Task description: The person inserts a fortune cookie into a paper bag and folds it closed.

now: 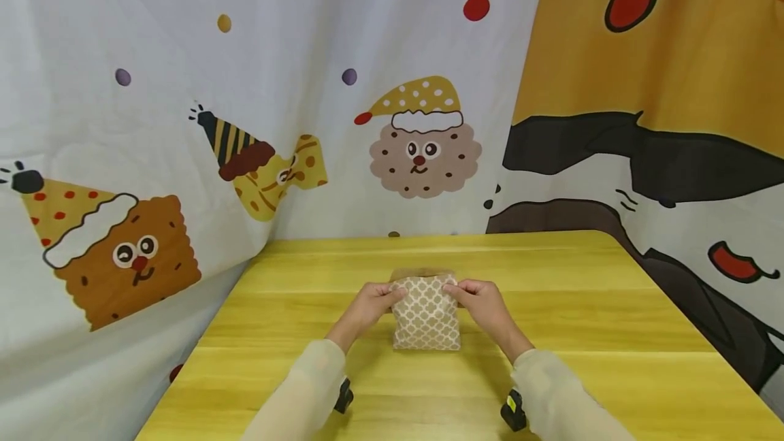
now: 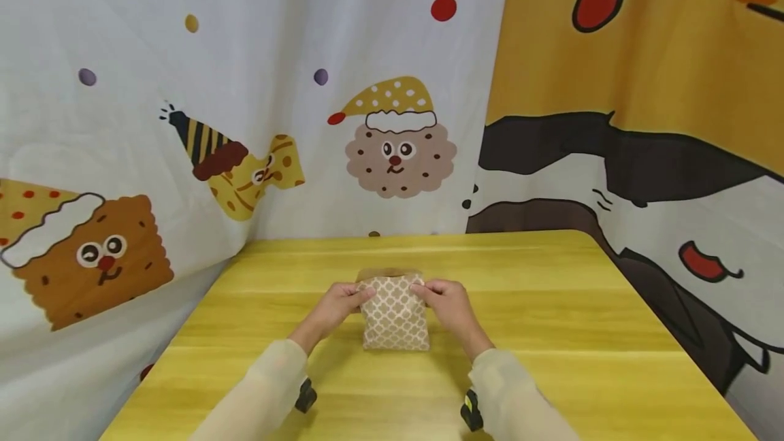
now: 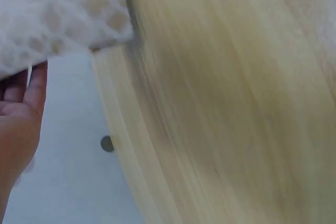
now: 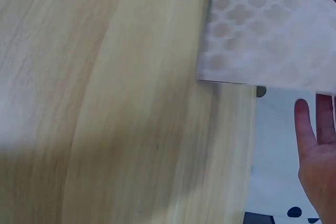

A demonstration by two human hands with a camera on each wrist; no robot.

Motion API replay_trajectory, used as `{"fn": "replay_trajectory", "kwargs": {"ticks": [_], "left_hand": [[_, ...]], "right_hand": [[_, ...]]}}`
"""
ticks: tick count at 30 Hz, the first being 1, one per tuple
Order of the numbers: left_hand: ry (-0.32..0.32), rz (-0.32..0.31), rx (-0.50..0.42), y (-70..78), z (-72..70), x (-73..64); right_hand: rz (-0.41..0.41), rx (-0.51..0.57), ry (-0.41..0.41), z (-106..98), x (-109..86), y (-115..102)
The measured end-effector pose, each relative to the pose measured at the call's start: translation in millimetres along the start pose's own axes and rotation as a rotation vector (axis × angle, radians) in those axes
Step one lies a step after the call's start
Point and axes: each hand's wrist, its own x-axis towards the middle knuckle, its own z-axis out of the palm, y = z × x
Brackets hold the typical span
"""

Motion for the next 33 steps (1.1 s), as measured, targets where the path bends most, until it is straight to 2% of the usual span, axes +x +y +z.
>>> {"fn": "replay_trajectory", "kwargs": {"ticks": [2, 5, 9, 13, 17, 20, 25, 30, 33], "left_hand": [[-0.015, -0.021, 0.016, 0.9, 0.4, -0.8], [0.014, -0.004, 0.039, 3.3, 1.6, -0.9], [0.03, 0.022, 0.013, 6.3, 1.2, 1.0], [-0.023, 0.013, -0.009, 7.4, 0.1, 1.7], [-0.049, 0.011, -0.029, 9.2, -0.8, 1.5], [-0.04, 0.013, -0.026, 11.0, -1.2, 1.5], [-0.012, 0.035, 0.026, 13.2, -2.9, 2.6], [-0.053, 0.041, -0.019, 12.2, -4.9, 3.4], [-0.072, 0.031, -0.044, 11.5, -5.1, 3.1]], "right_hand": [[0.002, 0.004, -0.021, 0.4, -1.3, 1.1], [-0.021, -0.006, -0.037, 0.7, -1.1, 2.9], [-0.007, -0.001, -0.027, -0.2, -0.6, 3.0], [0.013, 0.017, -0.079, -0.6, -0.9, -2.3], [-0.019, -0.038, -0.073, -0.9, 0.3, -9.2], [-0.018, -0.048, -0.064, -1.6, 2.0, -10.4], [-0.003, -0.033, -0.112, -3.1, 4.0, -10.6], [-0.029, -0.058, -0.101, -5.8, 5.2, -9.8], [-0.011, -0.02, -0.112, -7.1, 5.1, -7.5]]}}
